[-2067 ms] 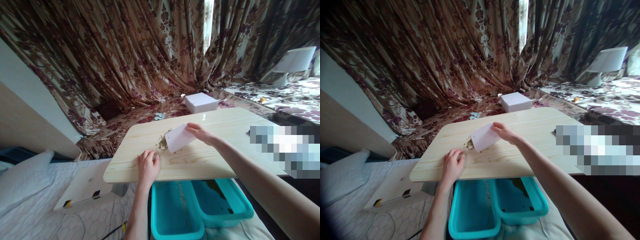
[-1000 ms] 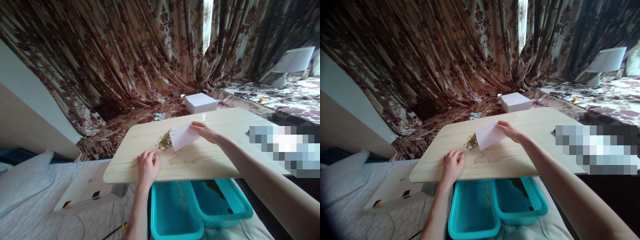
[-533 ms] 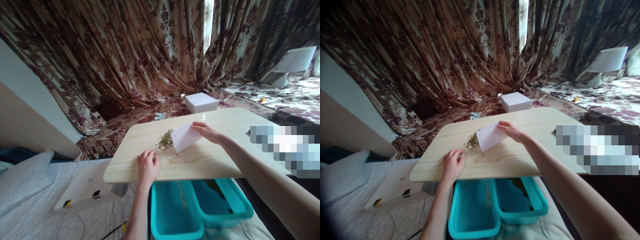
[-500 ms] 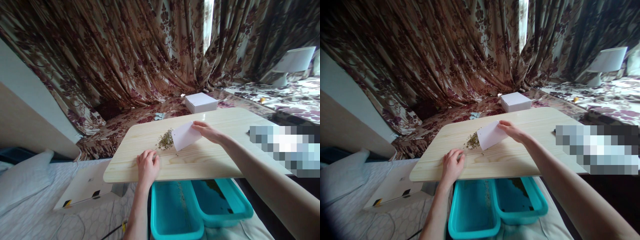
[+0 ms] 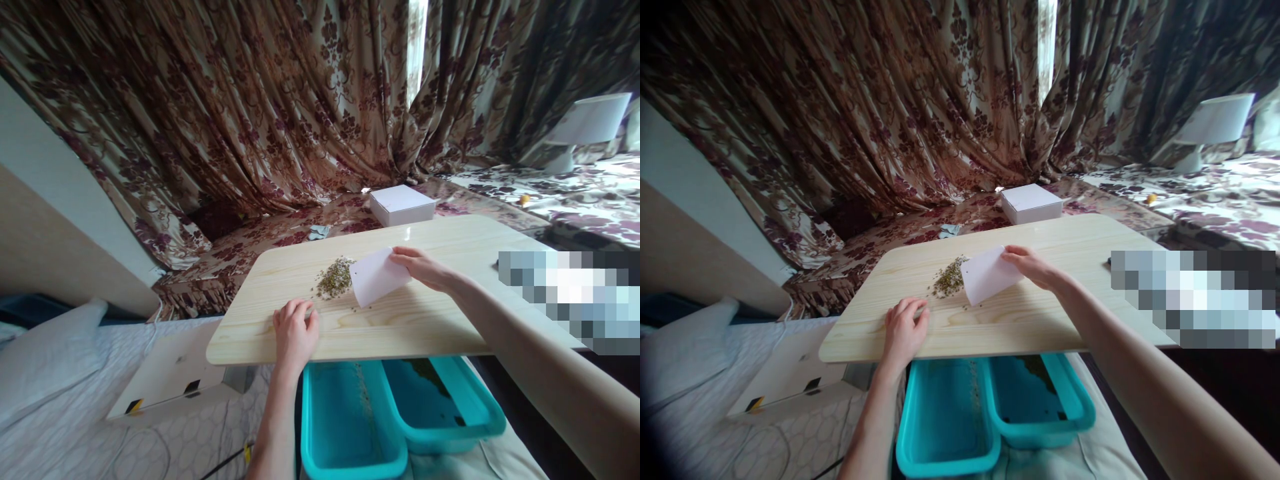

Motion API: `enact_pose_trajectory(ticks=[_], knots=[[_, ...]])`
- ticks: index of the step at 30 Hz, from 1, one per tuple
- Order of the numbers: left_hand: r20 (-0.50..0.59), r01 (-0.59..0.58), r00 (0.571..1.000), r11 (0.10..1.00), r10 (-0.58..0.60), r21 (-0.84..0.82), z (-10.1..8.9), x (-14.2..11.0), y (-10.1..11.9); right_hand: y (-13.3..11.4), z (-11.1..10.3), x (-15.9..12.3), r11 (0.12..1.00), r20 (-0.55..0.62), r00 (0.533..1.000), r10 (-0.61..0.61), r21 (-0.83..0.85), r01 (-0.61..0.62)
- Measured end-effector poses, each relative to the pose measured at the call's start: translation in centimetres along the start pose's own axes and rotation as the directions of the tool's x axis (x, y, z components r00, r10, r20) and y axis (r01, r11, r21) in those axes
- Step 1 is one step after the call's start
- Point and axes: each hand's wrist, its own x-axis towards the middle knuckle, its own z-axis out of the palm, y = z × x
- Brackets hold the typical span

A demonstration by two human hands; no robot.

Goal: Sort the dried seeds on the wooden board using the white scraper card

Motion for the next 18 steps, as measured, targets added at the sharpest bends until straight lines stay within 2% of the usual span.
enact_pose_trajectory(ticks=[10,18], knots=[[0.016,0.0,1.0,1.0,0.0,-0.001,-0.2,0.0,0.1,0.0,1.8,0.3,0.999,-0.019,1.0,-0.01,0.049,0.011],[0.016,0.003,1.0,1.0,-0.003,-0.012,-0.1,0.0,0.0,-0.1,2.0,0.1,1.0,0.015,1.0,0.004,0.022,-0.005]])
